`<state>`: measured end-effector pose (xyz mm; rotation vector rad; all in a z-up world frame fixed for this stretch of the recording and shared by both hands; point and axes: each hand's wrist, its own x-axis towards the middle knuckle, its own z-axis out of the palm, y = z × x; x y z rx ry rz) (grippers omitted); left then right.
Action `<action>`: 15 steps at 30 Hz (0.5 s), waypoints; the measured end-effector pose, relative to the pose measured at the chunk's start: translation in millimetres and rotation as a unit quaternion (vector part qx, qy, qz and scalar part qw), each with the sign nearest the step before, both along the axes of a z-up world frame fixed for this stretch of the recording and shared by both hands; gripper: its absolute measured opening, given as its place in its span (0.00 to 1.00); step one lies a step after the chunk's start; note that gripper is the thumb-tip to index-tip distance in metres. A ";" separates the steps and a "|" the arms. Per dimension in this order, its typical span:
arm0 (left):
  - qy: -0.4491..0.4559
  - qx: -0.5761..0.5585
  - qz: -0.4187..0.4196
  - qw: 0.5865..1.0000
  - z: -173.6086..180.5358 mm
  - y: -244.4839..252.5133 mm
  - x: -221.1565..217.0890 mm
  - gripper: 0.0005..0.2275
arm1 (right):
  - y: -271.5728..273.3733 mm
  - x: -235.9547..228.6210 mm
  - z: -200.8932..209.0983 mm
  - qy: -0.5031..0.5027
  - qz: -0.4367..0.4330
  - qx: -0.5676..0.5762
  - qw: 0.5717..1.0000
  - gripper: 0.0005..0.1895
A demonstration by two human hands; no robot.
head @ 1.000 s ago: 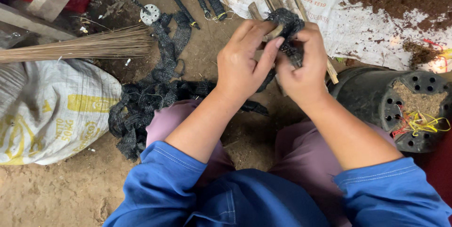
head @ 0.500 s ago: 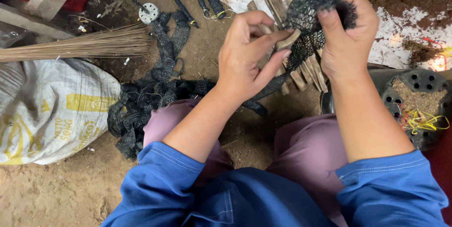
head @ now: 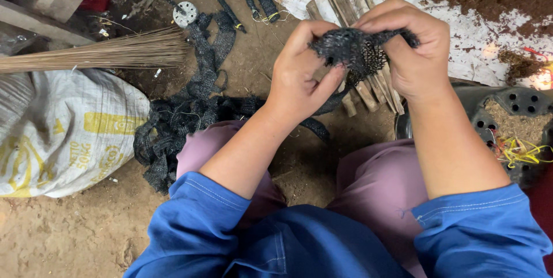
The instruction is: The person sits on the ground and wraps a black mesh material around thin wooden sticks. They repeatedly fold and pull the mesh to cover the sticks, handling them one at a time.
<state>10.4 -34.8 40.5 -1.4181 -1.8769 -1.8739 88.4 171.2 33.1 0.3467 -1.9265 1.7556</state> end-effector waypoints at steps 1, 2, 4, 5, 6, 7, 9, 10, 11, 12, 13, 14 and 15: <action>0.001 -0.008 0.019 1.000 -2.0 0.8 0.5 0.10 | 1.0 0.0 -0.4 0.001 0.004 0.004 1.000 0.05; 0.002 -0.015 0.037 0.999 -3.5 1.5 1.2 0.10 | 2.0 0.3 -0.4 0.004 0.005 0.026 1.000 0.04; -0.001 -0.009 0.051 0.999 -5.1 3.0 1.6 0.10 | 2.4 -1.4 -0.5 0.008 0.009 0.047 0.999 0.04; -0.006 0.006 0.046 0.999 -5.6 3.3 2.1 0.10 | 1.4 -2.5 -1.0 0.009 0.010 0.046 0.999 0.05; -0.012 0.020 0.041 0.999 -6.0 2.9 2.4 0.10 | 1.0 -3.1 -1.2 0.006 0.012 0.040 0.999 0.06; -0.012 0.022 0.057 0.998 -6.5 2.9 2.8 0.10 | 0.6 -2.8 -1.7 0.001 0.013 0.033 0.999 0.07; -0.010 0.025 0.088 0.996 -6.3 2.5 2.5 0.11 | 0.6 -2.5 -2.4 -0.012 0.015 0.014 1.000 0.08; -0.015 0.071 0.078 0.994 -5.4 3.3 0.4 0.11 | 0.8 -2.7 -2.5 -0.015 0.016 0.008 1.000 0.08; -0.019 0.117 0.067 0.991 -4.1 4.4 -3.1 0.11 | 0.4 -2.4 -3.0 -0.015 0.017 0.011 1.000 0.07; -0.023 0.163 0.056 0.985 -2.6 5.2 -6.2 0.11 | 0.6 -2.3 -3.2 -0.016 0.017 0.012 1.000 0.07; -0.029 0.175 0.034 0.983 -1.1 5.6 -8.8 0.13 | 1.1 -1.8 -3.5 -0.017 0.016 0.014 1.000 0.07; -0.035 0.188 0.013 0.982 0.3 5.2 -11.5 0.16 | 1.9 -1.5 -3.7 -0.019 0.014 0.015 1.000 0.07; -0.042 0.199 -0.006 0.979 1.0 3.2 -12.7 0.19 | 1.8 -1.3 -4.6 -0.022 0.013 0.016 1.000 0.07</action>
